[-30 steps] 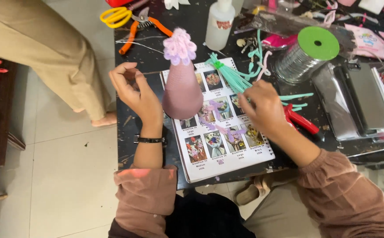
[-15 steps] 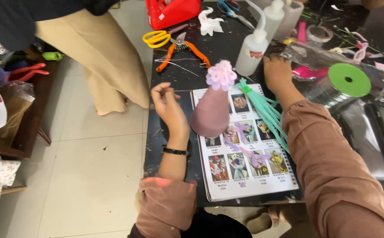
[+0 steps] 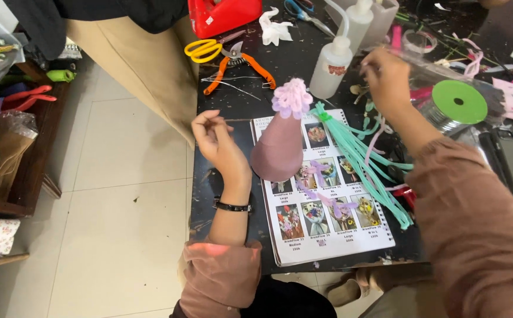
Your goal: The person twists and shapes light purple and green pipe cleaners into small flower shapes. They place the finished purple flowers onto a pink foam cone and continue to twist additional pipe cleaners.
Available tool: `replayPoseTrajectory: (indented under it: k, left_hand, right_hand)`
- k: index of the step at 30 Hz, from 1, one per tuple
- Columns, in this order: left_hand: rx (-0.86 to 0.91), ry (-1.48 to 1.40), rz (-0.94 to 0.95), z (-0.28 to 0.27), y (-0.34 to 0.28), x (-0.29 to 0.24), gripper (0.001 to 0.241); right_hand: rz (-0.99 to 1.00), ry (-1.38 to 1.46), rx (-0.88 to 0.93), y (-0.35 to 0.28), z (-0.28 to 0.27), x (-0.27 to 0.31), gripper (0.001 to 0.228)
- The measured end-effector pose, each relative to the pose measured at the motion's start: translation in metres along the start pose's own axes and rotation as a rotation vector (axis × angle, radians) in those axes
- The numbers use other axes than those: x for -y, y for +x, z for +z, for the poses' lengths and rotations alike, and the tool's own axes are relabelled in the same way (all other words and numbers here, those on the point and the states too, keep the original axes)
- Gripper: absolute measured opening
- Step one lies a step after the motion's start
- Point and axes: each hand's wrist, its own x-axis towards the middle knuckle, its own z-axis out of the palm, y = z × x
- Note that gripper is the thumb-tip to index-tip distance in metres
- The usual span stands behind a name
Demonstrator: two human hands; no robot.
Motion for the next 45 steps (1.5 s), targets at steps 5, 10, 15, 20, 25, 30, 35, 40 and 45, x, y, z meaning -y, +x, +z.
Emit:
replayPoseTrajectory:
  k: [5, 10, 15, 20, 25, 30, 35, 40, 45]
  left_hand:
    - [0.03, -0.051, 0.303, 0.006, -0.02, -0.031, 0.01]
    - [0.335, 0.081, 0.933, -0.004, -0.048, -0.018, 0.026]
    - [1.001, 0.101, 1.001, 0.016, -0.072, -0.027, 0.017]
    - [1.084, 0.214, 0.768, 0.016, -0.083, -0.021, 0.029]
    - [1.177, 0.188, 0.704, 0.02, -0.081, -0.029, 0.021]
    - [1.347, 0.131, 0.573, 0.024, -0.084, -0.031, 0.009]
    - [1.341, 0.172, 0.23, 0.023, -0.087, -0.025, 0.003]
    - [1.182, 0.135, 0.009, 0.024, -0.079, -0.027, 0.007]
    - [1.117, -0.1, -0.116, 0.02, -0.074, -0.039, 0.008]
  right_hand:
    - [0.069, 0.519, -0.23, -0.035, -0.08, 0.088, 0.017]
    - [0.193, 0.697, -0.313, -0.099, -0.14, 0.134, 0.024]
    - [0.439, 0.961, -0.412, -0.145, -0.154, 0.168, 0.002]
    - [0.481, 1.066, -0.329, -0.156, -0.15, 0.174, 0.003]
    - [0.5, 1.183, -0.268, -0.157, -0.148, 0.176, 0.006]
    - [0.484, 1.224, -0.192, -0.16, -0.145, 0.171, 0.005]
    - [0.352, 0.732, 0.006, -0.154, -0.162, 0.158, 0.006]
    - [0.702, -0.118, 0.629, -0.162, -0.166, 0.129, 0.029]
    - [0.799, -0.259, 0.791, -0.184, -0.155, 0.105, 0.034]
